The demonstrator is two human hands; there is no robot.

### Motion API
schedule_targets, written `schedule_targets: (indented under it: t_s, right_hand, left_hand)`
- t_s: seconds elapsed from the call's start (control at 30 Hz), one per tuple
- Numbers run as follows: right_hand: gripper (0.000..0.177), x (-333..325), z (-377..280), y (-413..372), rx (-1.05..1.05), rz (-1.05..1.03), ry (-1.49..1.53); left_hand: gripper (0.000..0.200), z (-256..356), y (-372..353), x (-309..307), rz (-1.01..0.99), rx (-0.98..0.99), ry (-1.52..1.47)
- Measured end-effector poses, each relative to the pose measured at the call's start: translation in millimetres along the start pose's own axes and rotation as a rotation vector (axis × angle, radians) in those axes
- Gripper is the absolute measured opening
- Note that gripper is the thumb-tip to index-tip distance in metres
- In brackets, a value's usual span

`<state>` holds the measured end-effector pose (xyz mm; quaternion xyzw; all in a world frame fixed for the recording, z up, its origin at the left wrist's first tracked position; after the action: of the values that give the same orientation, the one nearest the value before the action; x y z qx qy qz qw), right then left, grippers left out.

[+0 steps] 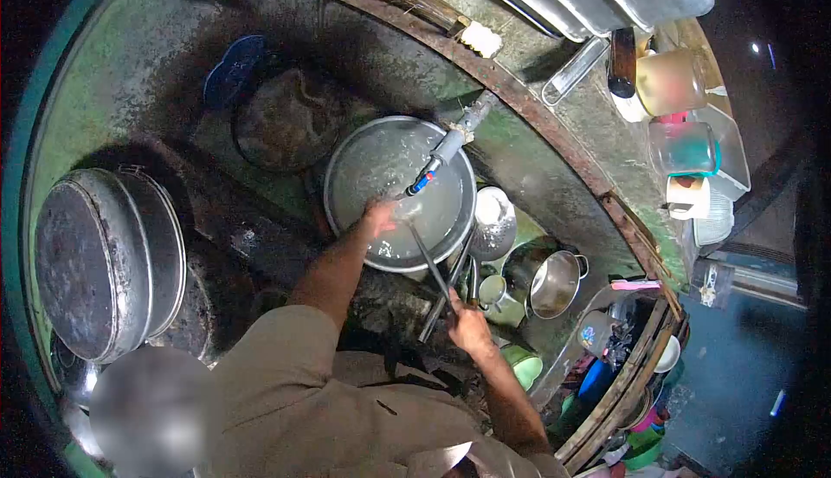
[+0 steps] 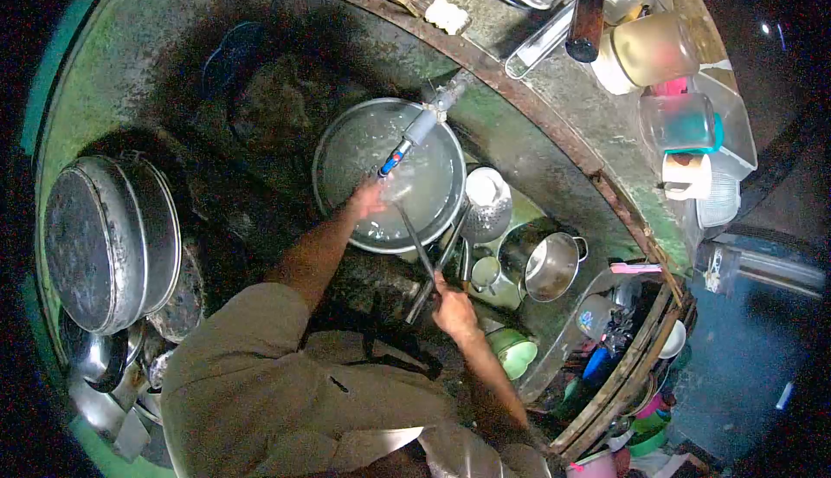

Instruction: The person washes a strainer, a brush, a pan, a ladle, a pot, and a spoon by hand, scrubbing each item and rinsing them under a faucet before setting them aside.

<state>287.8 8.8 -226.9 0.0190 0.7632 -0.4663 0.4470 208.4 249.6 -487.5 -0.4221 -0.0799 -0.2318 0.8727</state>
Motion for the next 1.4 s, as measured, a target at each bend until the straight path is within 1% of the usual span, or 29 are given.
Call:
schedule_targets:
  t_s: [0.07,0.13,0.17,0.2,0.23,0.27,0.3,0.37,0.4,0.43,0.5,0.57,0.6,0.63,0.73,0.77,0.8,0.9,0.93,1.0,1.03,1.1,1.17,1.23,1.27,1.3,1.33,1.37,1.4]
  right_hand:
    - [0.058,-18,7,-14,-0.098,0.088,0.088]
    - [0.054,-46,6,-31,-0.098,0.101,0.201]
    - [0.051,-58,8,-35,-0.076,0.120,0.269]
    - [0.038,-46,34,-19,-0.120,0.185,0.293]
    - [0.023,-65,20,-14,0.088,0.081,0.096]
    - [0.024,-70,14,5,0.106,0.091,0.006]
    - [0.027,-72,10,27,0.125,0.103,-0.084]
    - [0.032,-90,-44,70,-0.068,0.251,0.026]
    - [0.034,-93,-75,94,-0.003,0.181,-0.081]
    - [0.033,-102,-114,108,-0.086,0.217,-0.052]
    - [0.030,-109,-187,131,-0.275,0.320,-0.126]
    - [0.022,-113,-226,139,-0.486,0.541,0.031]
    - [0.018,-104,-246,143,-0.491,0.679,-0.166]
    - [0.015,-114,-253,144,-0.414,0.509,-0.123]
    - [0.016,-108,-211,151,-0.472,0.432,-0.034]
    - [0.018,-107,-197,157,-0.375,0.369,-0.117]
    - [0.020,-103,-188,155,-0.367,0.331,-0.241]
    - [0.021,-92,-199,160,-0.246,0.266,-0.138]
    - [0.021,-77,-205,164,-0.435,0.551,-0.040]
    - [0.016,-88,-270,148,-0.332,0.248,-0.228]
    - [0.016,-107,-280,122,-0.412,0.344,-0.067]
    - [0.019,-103,-273,131,-0.379,0.242,-0.156]
    - [0.024,-127,-216,113,-0.252,0.208,-0.142]
    - [0.049,-127,-137,121,-0.158,0.148,-0.221]
    - [0.056,-138,-108,103,-0.194,0.120,-0.186]
    - [0.056,-131,-67,99,-0.268,0.145,-0.066]
    - [0.056,-130,-36,80,-0.260,0.053,0.048]
    - [0.051,-130,-14,58,-0.447,-0.029,0.112]
    - [0.045,-125,31,44,-0.142,-0.312,0.418]
  left_hand:
    - [0.045,75,-47,21,-0.036,0.101,0.259]
    - [0.048,63,0,2,-0.194,0.327,0.793]
    - [0.049,102,-27,13,-0.219,0.491,0.926]
    - [0.049,129,-57,19,-0.218,0.494,0.934]
    - [0.049,167,-102,31,-0.220,0.639,0.708]
    - [0.050,194,-136,37,-0.224,0.774,0.478]
    - [0.050,204,-152,41,-0.230,0.778,0.488]
    - [0.050,223,-177,41,-0.194,0.920,0.364]
    - [0.052,216,-173,38,-0.191,0.958,0.330]
    - [0.052,219,-183,38,-0.196,0.960,0.340]
    - [0.055,238,-206,33,-0.049,1.070,0.446]
    - [0.056,262,-217,4,0.115,1.111,0.407]
    - [0.057,279,-228,-19,0.280,1.162,0.500]
    - [0.060,296,-241,-41,0.448,1.208,0.590]
    - [0.057,335,-270,-116,0.556,1.301,0.263]
    - [0.058,351,-294,-118,0.681,1.299,0.402]
    - [0.059,349,-289,-133,0.650,1.316,0.327]
    - [0.060,336,-281,-117,0.588,1.269,0.296]
    - [0.061,330,-275,-96,0.554,1.218,0.329]
    - [0.061,308,-255,-64,0.406,1.181,0.317]
    - [0.060,302,-250,-51,0.311,1.179,0.277]
    - [0.059,308,-244,-56,0.366,1.211,0.242]
    - [0.058,313,-244,-70,0.434,1.249,0.197]
    - [0.055,306,-226,-95,0.286,1.113,-0.237]
    - [0.059,303,-220,-102,0.433,1.106,-0.034]
    - [0.061,293,-211,-95,0.320,1.068,-0.082]
    - [0.058,280,-211,-74,0.294,1.016,-0.142]
    - [0.053,256,-193,-59,0.280,1.025,-0.070]
    - [0.055,227,-171,-43,0.185,1.010,-0.015]
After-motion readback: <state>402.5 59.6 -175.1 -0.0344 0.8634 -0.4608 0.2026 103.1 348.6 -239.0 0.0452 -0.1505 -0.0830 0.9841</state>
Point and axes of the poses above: each hand's wrist, its own y-axis towards the middle knuckle, its own x-axis out of the palm, z = x × y, the point moved 7 cm from there along y, towards the middle knuckle, and after that the axes turned 10 degrees about x, right-handed, at the moved point
